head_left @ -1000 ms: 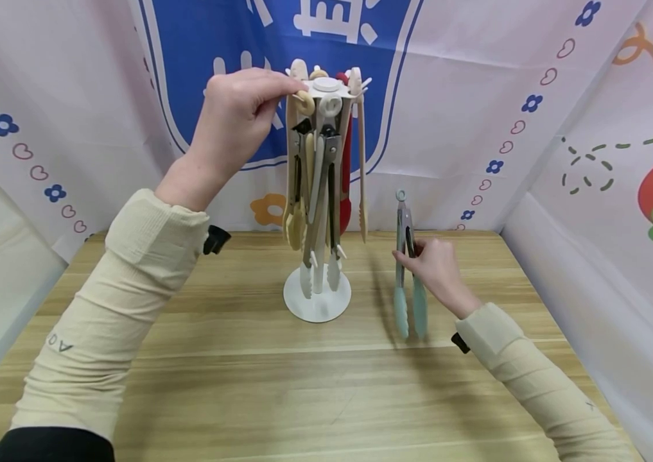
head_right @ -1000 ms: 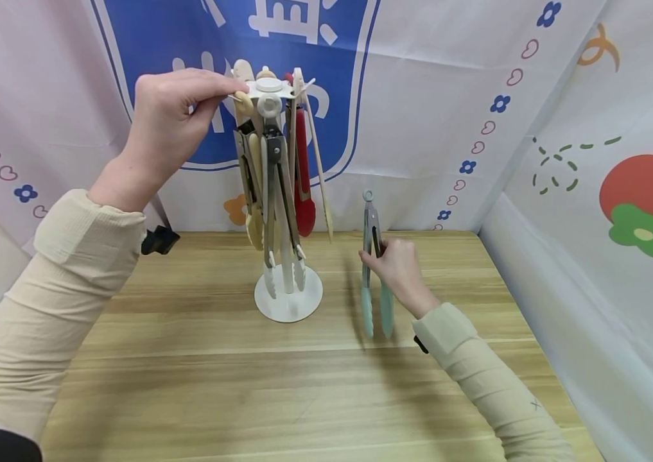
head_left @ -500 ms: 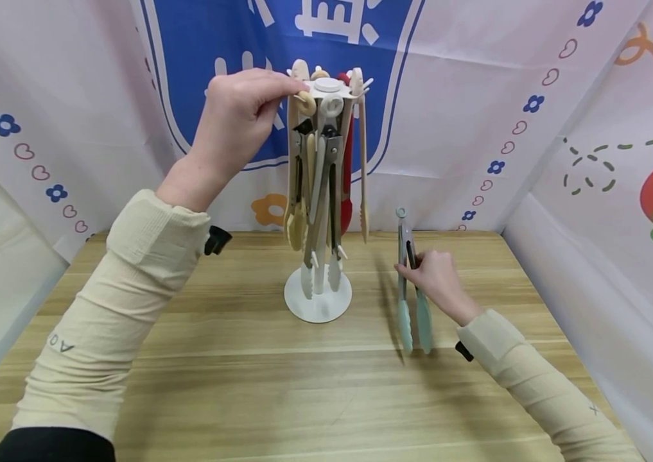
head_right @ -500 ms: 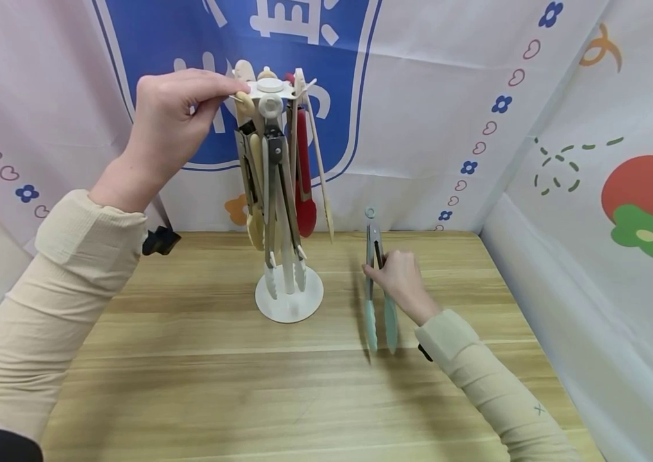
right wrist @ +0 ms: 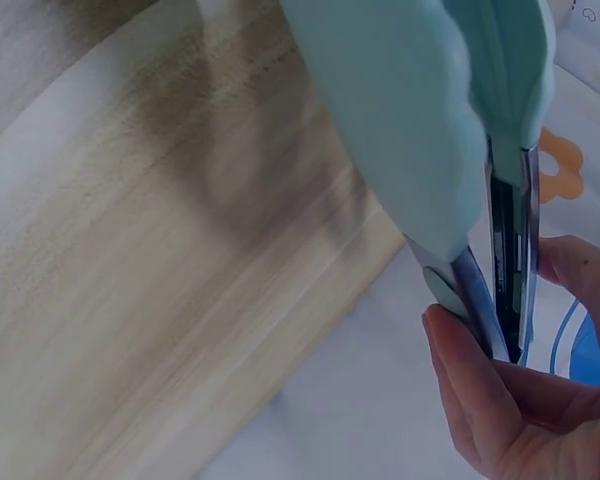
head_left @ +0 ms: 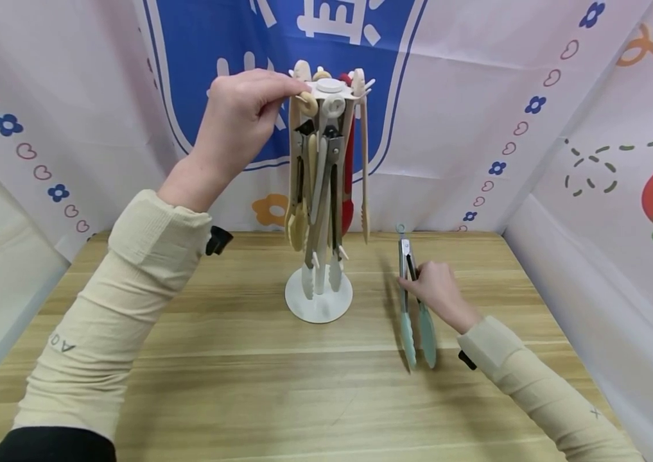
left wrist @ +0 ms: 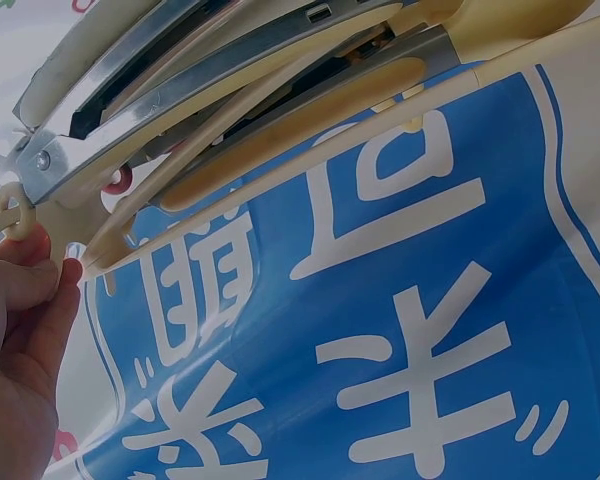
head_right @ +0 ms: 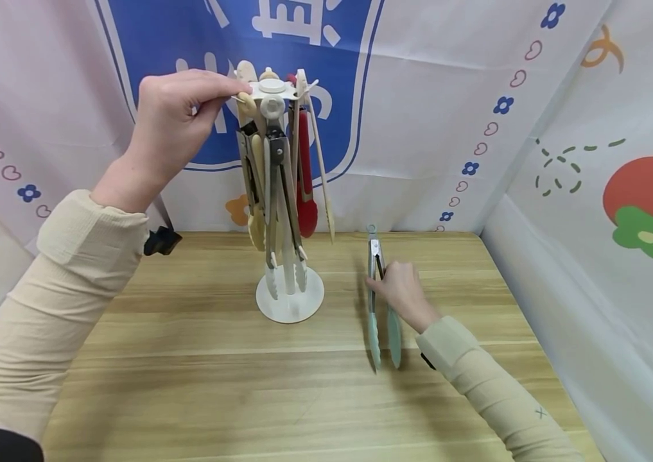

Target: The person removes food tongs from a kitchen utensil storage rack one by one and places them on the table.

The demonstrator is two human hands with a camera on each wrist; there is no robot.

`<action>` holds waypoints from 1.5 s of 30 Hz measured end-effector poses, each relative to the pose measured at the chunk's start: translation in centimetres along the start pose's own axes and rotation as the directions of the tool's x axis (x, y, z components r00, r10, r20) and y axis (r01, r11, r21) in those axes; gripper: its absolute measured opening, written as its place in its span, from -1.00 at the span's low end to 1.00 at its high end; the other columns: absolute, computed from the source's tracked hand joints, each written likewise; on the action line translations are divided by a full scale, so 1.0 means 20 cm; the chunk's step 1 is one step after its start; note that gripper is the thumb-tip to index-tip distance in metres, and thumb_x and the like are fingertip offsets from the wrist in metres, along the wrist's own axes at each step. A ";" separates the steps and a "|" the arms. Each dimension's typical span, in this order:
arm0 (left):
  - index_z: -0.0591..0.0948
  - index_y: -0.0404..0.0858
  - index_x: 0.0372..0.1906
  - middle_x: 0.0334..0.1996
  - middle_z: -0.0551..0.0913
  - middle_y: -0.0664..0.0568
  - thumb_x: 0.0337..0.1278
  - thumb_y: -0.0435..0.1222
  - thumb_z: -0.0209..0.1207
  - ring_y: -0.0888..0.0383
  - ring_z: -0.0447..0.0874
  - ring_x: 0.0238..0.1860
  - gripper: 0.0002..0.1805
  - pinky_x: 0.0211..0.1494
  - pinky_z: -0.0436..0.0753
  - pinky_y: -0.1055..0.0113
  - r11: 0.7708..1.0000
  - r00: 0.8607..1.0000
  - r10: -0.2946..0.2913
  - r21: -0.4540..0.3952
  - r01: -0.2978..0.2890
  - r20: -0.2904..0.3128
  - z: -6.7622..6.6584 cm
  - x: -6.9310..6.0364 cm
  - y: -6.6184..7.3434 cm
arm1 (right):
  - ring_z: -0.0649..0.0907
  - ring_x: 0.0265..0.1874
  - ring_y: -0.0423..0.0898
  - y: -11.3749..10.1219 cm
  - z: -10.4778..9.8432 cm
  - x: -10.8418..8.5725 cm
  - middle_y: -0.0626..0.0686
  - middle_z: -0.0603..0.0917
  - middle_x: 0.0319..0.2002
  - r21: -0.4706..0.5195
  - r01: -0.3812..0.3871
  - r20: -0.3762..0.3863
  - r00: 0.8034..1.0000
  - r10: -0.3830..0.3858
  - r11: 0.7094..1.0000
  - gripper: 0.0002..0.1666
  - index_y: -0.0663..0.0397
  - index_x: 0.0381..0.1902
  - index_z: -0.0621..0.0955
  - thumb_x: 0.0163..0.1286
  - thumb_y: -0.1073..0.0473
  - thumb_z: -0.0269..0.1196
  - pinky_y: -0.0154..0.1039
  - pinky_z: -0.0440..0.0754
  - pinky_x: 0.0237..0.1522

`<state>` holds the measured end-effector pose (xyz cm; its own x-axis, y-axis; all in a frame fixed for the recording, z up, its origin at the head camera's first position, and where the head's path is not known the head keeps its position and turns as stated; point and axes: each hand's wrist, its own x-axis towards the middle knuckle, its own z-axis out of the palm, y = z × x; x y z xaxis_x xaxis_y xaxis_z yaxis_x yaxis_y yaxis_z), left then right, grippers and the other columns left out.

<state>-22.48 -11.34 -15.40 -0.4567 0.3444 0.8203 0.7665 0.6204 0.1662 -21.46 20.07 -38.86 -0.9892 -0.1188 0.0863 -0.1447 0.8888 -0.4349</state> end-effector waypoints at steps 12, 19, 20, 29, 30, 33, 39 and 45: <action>0.68 -0.32 -0.21 -0.20 0.68 -0.08 0.23 -0.47 -0.01 0.08 0.61 -0.07 -0.76 0.21 0.34 0.50 1.000 1.000 0.000 0.001 0.000 -0.003 0.01 0.00 0.00 | 0.28 -0.85 -0.23 0.01 0.04 0.00 -0.07 0.34 -0.86 -0.014 -0.025 0.028 0.999 0.026 1.000 -0.54 0.09 -0.79 0.41 0.10 -0.01 0.32 -0.40 0.22 -0.82; 0.68 -0.32 -0.21 -0.20 0.68 -0.08 0.24 -0.46 -0.01 0.09 0.61 -0.06 -0.76 0.21 0.34 0.50 1.000 1.000 -0.002 0.003 0.002 -0.002 0.00 0.00 0.00 | 0.31 -0.85 -0.22 0.02 0.05 0.02 -0.05 0.35 -0.84 -0.017 -0.053 0.068 0.996 0.054 0.998 -0.54 0.09 -0.77 0.40 0.11 -0.02 0.31 -0.40 0.24 -0.83; 0.68 -0.32 -0.21 -0.20 0.68 -0.09 0.24 -0.46 -0.01 0.09 0.61 -0.06 -0.76 0.21 0.34 0.50 1.000 1.000 -0.002 0.002 0.002 -0.002 0.00 0.00 0.00 | 0.30 -0.85 -0.22 0.03 0.06 0.02 -0.06 0.34 -0.84 -0.021 -0.054 0.073 0.996 0.056 0.998 -0.53 0.08 -0.77 0.38 0.10 -0.03 0.31 -0.40 0.24 -0.83; 0.68 -0.32 -0.20 -0.19 0.68 -0.09 0.24 -0.46 -0.01 0.09 0.61 -0.06 -0.76 0.20 0.34 0.50 1.000 1.000 -0.005 0.012 0.005 -0.001 0.00 0.00 0.00 | 0.26 -0.88 -0.24 0.03 0.09 0.06 -0.13 0.23 -0.88 -0.026 -0.042 0.136 0.990 0.045 0.999 -0.46 -0.02 -0.85 0.27 0.13 0.00 0.30 -0.44 0.19 -0.85; 0.68 -0.32 -0.20 -0.19 0.68 -0.09 0.24 -0.46 -0.02 0.09 0.61 -0.06 -0.76 0.21 0.34 0.50 1.000 1.000 -0.005 0.013 0.005 -0.001 0.00 0.00 0.00 | 0.26 -0.88 -0.24 0.03 0.09 0.07 -0.13 0.22 -0.87 -0.031 -0.039 0.140 0.989 0.043 0.999 -0.46 -0.03 -0.85 0.27 0.12 0.01 0.30 -0.43 0.19 -0.85; 0.68 -0.32 -0.20 -0.19 0.68 -0.09 0.24 -0.46 -0.01 0.09 0.60 -0.06 -0.76 0.21 0.34 0.50 1.000 1.000 -0.005 0.011 0.005 -0.002 0.00 0.00 0.00 | 0.27 -0.88 -0.23 0.04 0.11 0.08 -0.13 0.23 -0.87 -0.051 -0.029 0.152 0.988 0.037 0.998 -0.47 -0.02 -0.84 0.27 0.12 0.01 0.30 -0.43 0.22 -0.85; 0.68 -0.31 -0.19 -0.18 0.67 -0.08 0.25 -0.43 -0.01 0.10 0.60 -0.05 -0.76 0.21 0.33 0.50 1.000 1.000 -0.006 0.009 0.006 0.001 0.00 0.00 0.00 | 0.29 -0.86 -0.22 0.04 0.13 0.10 -0.11 0.25 -0.85 -0.064 -0.037 0.169 0.985 0.048 0.997 -0.47 -0.01 -0.83 0.28 0.10 0.02 0.32 -0.41 0.24 -0.84; 0.67 -0.32 -0.19 -0.18 0.67 -0.09 0.24 -0.44 0.00 0.10 0.60 -0.05 -0.77 0.22 0.31 0.51 1.000 1.000 -0.001 0.007 0.001 -0.001 0.00 0.00 0.00 | 0.33 -0.83 -0.20 0.05 0.15 0.11 -0.06 0.32 -0.80 -0.059 -0.037 0.185 0.982 0.047 0.998 -0.55 0.06 -0.75 0.33 0.11 0.06 0.31 -0.41 0.28 -0.82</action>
<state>-22.50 -11.32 -15.43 -0.4573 0.3430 0.8205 0.7626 0.6259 0.1633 -23.78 19.31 -41.77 -0.9825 -0.1566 -0.1012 -0.1066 0.9172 -0.3840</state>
